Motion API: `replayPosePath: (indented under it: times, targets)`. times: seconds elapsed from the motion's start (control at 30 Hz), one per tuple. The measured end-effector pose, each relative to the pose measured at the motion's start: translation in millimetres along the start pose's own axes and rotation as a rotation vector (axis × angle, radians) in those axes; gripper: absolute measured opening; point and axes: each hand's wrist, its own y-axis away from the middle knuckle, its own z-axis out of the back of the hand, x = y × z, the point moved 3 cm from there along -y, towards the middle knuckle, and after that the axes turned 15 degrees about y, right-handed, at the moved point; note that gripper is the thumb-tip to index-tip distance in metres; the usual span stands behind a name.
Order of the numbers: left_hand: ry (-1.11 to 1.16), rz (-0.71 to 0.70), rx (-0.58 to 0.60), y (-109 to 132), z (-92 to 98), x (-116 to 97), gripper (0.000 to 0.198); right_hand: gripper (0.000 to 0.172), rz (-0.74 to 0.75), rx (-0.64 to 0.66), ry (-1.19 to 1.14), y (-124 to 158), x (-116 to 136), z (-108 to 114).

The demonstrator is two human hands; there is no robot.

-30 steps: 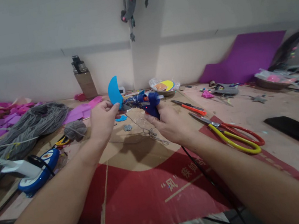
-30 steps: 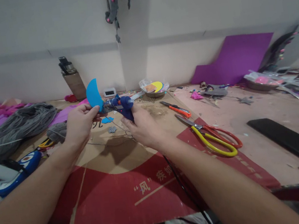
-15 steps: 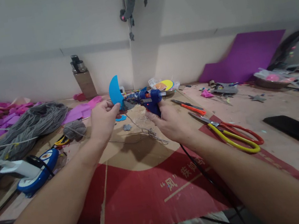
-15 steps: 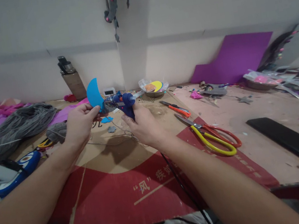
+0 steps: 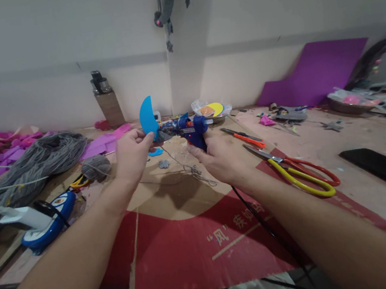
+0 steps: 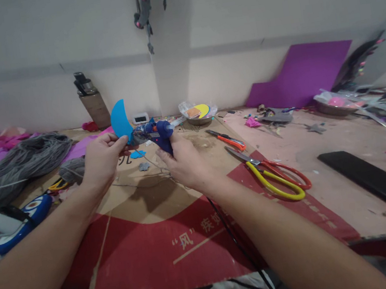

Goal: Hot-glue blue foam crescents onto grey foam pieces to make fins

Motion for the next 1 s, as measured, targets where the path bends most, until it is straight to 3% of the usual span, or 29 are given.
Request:
replayPosePath:
  times: [0.37,0.53,1.0]
  targets:
    - [-0.015,-0.028,-0.032,-4,4.5,2,0.015,0.028,-0.019,0.038,-0.009,1,1,-1]
    - [0.028,0.012,0.028,1,-2.3,-2,0.011,0.023,-0.015,-0.013,0.002,-1,0,2]
    - [0.046,-0.003,0.059,0,-3.7,-1,0.013,0.020,-0.027,-0.049,-0.046,-2,-1,7]
